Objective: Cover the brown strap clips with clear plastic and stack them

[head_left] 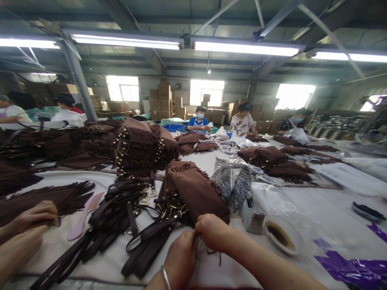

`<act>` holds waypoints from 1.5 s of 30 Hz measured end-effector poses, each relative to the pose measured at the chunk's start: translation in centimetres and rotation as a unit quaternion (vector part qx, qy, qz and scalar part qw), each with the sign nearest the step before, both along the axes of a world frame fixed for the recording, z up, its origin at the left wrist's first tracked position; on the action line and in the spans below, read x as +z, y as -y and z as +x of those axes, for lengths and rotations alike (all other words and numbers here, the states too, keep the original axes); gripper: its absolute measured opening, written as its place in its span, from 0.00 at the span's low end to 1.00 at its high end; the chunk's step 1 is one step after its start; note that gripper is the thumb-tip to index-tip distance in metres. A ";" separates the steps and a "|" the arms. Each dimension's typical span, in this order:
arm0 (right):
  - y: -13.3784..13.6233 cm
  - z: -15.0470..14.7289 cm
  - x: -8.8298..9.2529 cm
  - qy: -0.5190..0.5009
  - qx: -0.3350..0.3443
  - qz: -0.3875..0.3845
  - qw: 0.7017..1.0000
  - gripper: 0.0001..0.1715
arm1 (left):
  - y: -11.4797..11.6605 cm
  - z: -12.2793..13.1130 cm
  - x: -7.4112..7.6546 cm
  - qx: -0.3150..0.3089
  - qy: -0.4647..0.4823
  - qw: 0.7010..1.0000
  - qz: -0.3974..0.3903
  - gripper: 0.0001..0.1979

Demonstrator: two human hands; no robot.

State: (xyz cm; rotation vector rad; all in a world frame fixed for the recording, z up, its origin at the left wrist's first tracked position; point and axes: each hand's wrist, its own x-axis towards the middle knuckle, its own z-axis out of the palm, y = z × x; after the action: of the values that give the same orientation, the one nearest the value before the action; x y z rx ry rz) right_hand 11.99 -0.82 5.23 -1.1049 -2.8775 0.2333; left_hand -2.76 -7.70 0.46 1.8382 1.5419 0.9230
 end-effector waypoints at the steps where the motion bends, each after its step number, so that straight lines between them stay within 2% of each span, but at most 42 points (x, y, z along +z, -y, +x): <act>1: 0.2 0.1 -0.2 0.002 0.006 0.009 1.000 0.07 | 0.0 0.0 0.0 0.001 0.001 1.000 -0.006 0.13; 5: 1.1 0.8 -1.5 -0.005 0.029 0.072 0.997 0.04 | -0.3 0.2 0.2 -0.006 0.013 0.999 -0.036 0.14; 8: 1.6 1.4 -2.7 -0.030 0.033 0.124 0.991 0.02 | -0.7 0.6 0.5 0.007 0.117 0.986 -0.120 0.14; 11: 2.0 1.7 -3.6 -0.052 0.031 0.164 0.985 0.03 | -0.8 0.9 0.8 0.018 0.221 0.951 -0.215 0.15; 13: 2.2 1.8 -4.0 -0.070 0.037 0.181 0.980 0.04 | -0.9 0.8 1.2 0.003 0.267 0.918 -0.294 0.15; 17: 2.5 2.2 -4.4 -0.116 0.028 0.193 0.974 0.06 | -1.0 0.4 1.7 -0.018 0.373 0.809 -0.454 0.16; 19: 2.6 2.3 -4.6 -0.132 0.023 0.193 0.972 0.07 | -1.1 0.5 1.7 -0.003 0.430 0.764 -0.481 0.17; 21: 2.8 2.5 -4.8 -0.137 0.026 0.190 0.972 0.07 | -1.1 0.9 1.4 0.017 0.473 0.735 -0.485 0.16; 24: 3.6 2.8 -4.8 -0.140 0.029 0.179 0.973 0.08 | -0.9 1.8 0.9 0.041 0.484 0.746 -0.456 0.16; 28: 5.0 3.9 -3.7 -0.151 0.024 0.146 0.977 0.17 | -0.4 2.5 0.6 0.064 0.474 0.773 -0.416 0.16; 31: 5.0 6.4 -2.2 -0.211 -0.033 0.149 0.966 0.21 | -0.2 2.4 0.4 0.068 0.456 0.797 -0.390 0.16; 33: 3.9 9.4 -1.0 -0.272 -0.122 0.162 0.941 0.20 | 0.0 2.3 0.3 0.069 0.439 0.814 -0.374 0.17; 35: 2.1 13.1 0.2 -0.319 -0.254 0.146 0.901 0.18 | 0.1 2.3 0.2 0.068 0.426 0.826 -0.364 0.20; 36: 1.1 15.0 0.8 -0.337 -0.329 0.126 0.873 0.18 | 0.2 2.3 0.2 0.067 0.422 0.828 -0.362 0.21; 38: -0.7 18.2 1.8 -0.335 -0.470 0.032 0.816 0.17 | 0.2 2.4 0.0 0.065 0.417 0.833 -0.357 0.23; 41: -2.1 20.7 2.1 -0.321 -0.521 -0.055 0.789 0.14 | -0.2 2.6 -0.8 0.070 0.408 0.838 -0.356 0.24; 45: -2.9 20.0 0.7 -0.350 -0.548 -0.138 0.747 0.14 | -1.3 2.5 -2.6 0.078 0.382 0.853 -0.348 0.25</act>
State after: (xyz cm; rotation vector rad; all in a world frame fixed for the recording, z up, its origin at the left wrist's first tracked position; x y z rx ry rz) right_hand 31.96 2.13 5.91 -1.9663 -1.2527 0.7722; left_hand -0.21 -6.38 -2.12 0.7005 1.2535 0.8508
